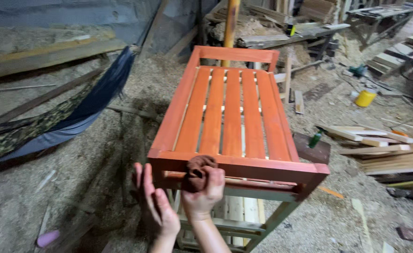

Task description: The person wipes the surface of a reddish-brown wooden bench with a brown cloth. They move along the bench, wiping the slats and frame, then return to wipe the backrest area.

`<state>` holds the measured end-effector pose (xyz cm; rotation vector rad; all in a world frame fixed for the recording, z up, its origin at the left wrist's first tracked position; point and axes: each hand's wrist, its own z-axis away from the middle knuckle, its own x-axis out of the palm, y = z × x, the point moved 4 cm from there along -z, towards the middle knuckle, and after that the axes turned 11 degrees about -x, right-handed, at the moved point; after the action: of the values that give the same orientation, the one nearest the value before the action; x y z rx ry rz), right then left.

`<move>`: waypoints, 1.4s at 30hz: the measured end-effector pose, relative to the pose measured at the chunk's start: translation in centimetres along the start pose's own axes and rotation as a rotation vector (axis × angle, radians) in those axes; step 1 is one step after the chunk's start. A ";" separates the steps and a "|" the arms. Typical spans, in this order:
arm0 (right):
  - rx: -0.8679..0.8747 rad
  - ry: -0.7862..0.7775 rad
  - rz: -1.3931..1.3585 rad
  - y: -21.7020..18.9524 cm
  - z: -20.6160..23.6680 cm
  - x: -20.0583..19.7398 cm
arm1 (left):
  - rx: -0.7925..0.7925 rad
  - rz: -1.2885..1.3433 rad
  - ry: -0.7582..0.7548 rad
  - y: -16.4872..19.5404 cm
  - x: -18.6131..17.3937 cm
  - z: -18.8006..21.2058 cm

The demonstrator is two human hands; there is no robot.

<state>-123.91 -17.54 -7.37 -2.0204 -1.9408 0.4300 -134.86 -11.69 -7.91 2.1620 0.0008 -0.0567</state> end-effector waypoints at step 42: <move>-0.417 -0.896 0.360 -0.6 -9.6 -3.1 | 0.063 0.056 -0.092 7.1 2.9 -0.9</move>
<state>-120.58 -20.76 1.59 -2.7769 -2.2465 1.2954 -131.81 -14.96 -1.66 2.2191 -0.1153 -0.1253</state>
